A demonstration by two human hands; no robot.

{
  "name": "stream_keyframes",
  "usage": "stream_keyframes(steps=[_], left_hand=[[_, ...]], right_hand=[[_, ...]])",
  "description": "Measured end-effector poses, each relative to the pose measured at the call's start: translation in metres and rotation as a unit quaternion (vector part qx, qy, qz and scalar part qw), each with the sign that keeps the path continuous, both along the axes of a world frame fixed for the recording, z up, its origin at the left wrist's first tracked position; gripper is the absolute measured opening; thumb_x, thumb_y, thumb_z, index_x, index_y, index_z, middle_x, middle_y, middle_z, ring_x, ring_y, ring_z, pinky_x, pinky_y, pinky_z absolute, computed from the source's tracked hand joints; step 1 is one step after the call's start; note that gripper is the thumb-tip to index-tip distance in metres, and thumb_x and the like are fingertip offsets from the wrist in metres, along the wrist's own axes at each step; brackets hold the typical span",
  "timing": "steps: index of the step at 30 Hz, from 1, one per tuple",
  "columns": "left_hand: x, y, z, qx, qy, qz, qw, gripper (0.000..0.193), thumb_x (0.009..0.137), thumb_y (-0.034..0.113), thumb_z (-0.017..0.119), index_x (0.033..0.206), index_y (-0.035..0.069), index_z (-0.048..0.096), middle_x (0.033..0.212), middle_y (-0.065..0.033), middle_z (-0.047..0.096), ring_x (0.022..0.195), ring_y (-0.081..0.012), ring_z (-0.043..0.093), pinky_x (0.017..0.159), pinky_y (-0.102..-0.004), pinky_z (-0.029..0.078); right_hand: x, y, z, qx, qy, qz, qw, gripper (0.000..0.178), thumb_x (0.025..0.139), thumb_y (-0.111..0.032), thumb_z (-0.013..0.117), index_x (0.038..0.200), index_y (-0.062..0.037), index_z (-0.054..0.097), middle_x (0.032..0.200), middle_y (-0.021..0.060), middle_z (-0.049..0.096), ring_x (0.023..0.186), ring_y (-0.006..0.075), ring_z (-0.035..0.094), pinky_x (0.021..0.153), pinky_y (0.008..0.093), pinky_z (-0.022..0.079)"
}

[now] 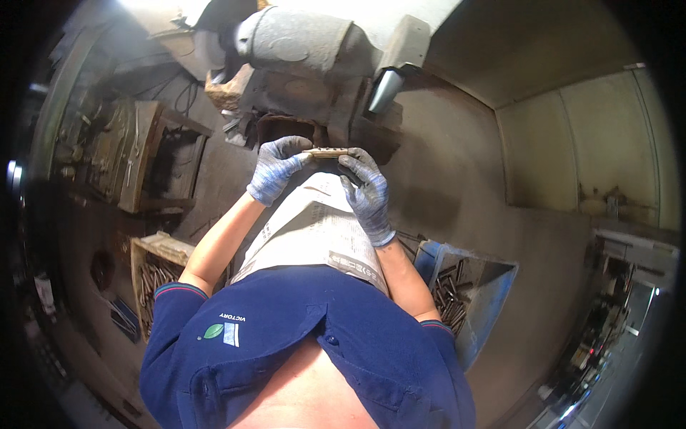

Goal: The person grinds small metal cylinders using a bench grinder, picking each piece from a crate by hand and placing it into a blue bin after grinding.

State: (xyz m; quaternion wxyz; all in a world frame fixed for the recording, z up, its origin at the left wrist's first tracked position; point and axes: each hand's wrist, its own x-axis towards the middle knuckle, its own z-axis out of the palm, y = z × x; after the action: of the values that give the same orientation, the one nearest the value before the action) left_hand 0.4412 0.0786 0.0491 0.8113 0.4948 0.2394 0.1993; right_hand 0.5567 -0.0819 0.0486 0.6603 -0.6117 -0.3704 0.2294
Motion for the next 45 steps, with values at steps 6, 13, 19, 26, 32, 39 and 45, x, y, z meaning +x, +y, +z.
stream_keyframes(steps=[6, 13, 19, 26, 32, 39, 45], left_hand=[[0.035, 0.012, -0.002, -0.038, -0.021, -0.051, 0.998, 0.021, 0.083, 0.0, 0.063, 0.103, -0.006, 0.059, 0.089, -0.011, 0.065, 0.074, -0.0141, 0.063, 0.069, -0.0271, 0.055], [0.06, 0.015, -0.036, 0.046, 0.009, -0.066, 0.997, 0.017, 0.085, 0.005, 0.062, 0.1, -0.004, 0.062, 0.085, -0.0058, 0.065, 0.072, -0.0086, 0.059, 0.065, -0.0238, 0.053], [0.073, 0.012, -0.045, -0.016, 0.003, -0.088, 0.996, 0.015, 0.085, 0.005, 0.062, 0.097, -0.003, 0.064, 0.083, -0.0045, 0.065, 0.073, -0.0074, 0.058, 0.065, -0.0227, 0.051], [0.104, 0.011, -0.055, 0.047, 0.049, -0.046, 0.997, 0.013, 0.084, 0.002, 0.062, 0.096, -0.003, 0.064, 0.085, -0.0051, 0.066, 0.071, -0.0082, 0.06, 0.067, -0.0219, 0.052], [0.131, -0.001, -0.069, -0.079, 0.018, -0.001, 0.997, 0.011, 0.084, 0.002, 0.062, 0.093, -0.003, 0.065, 0.085, -0.0074, 0.066, 0.069, -0.0111, 0.061, 0.063, -0.024, 0.053], [0.161, -0.018, -0.086, -0.126, 0.039, 0.045, 0.99, 0.01, 0.085, 0.002, 0.06, 0.094, -0.004, 0.063, 0.082, -0.0098, 0.066, 0.069, -0.0175, 0.065, 0.061, -0.0268, 0.054], [0.166, -0.013, -0.087, -0.13, 0.04, 0.067, 0.988, 0.009, 0.085, 0.0, 0.06, 0.092, -0.005, 0.063, 0.082, -0.0109, 0.066, 0.067, -0.0173, 0.064, 0.062, -0.0263, 0.054]], right_hand=[[0.011, -0.005, -0.012, 0.004, -0.074, -0.14, 0.987, 0.022, 0.082, -0.003, 0.063, 0.103, 0.0006, 0.066, 0.112, 0.012, 0.061, 0.108, 0.021, 0.054, 0.095, 0.0302, 0.041], [0.019, -0.008, -0.027, -0.031, -0.143, -0.19, 0.971, 0.018, 0.087, 0.002, 0.054, 0.102, 0.0039, 0.065, 0.115, 0.0129, 0.058, 0.105, 0.0191, 0.056, 0.09, 0.0293, 0.048], [0.029, -0.01, -0.036, -0.04, -0.159, -0.219, 0.962, 0.018, 0.088, 0.001, 0.054, 0.102, 0.0044, 0.065, 0.115, 0.0133, 0.058, 0.106, 0.0197, 0.056, 0.091, 0.031, 0.048], [0.05, -0.006, -0.053, -0.055, -0.14, -0.203, 0.968, 0.02, 0.087, 0.0, 0.056, 0.106, 0.0026, 0.064, 0.112, 0.0119, 0.061, 0.106, 0.0184, 0.056, 0.093, 0.0311, 0.046], [0.083, -0.005, -0.057, -0.089, -0.132, -0.184, 0.97, 0.022, 0.086, 0.0, 0.058, 0.107, 0.0009, 0.064, 0.11, 0.0097, 0.064, 0.104, 0.0153, 0.057, 0.092, 0.0289, 0.046], [0.113, -0.013, -0.079, -0.062, 0.0, -0.16, 0.985, 0.022, 0.09, -0.003, 0.052, 0.109, 0.0039, 0.061, 0.114, 0.0127, 0.059, 0.102, 0.0206, 0.058, 0.094, 0.0343, 0.046], [0.119, -0.007, -0.084, -0.048, 0.04, -0.158, 0.985, 0.019, 0.089, -0.004, 0.054, 0.105, 0.0037, 0.062, 0.111, 0.0125, 0.06, 0.1, 0.0197, 0.059, 0.094, 0.0341, 0.046]])
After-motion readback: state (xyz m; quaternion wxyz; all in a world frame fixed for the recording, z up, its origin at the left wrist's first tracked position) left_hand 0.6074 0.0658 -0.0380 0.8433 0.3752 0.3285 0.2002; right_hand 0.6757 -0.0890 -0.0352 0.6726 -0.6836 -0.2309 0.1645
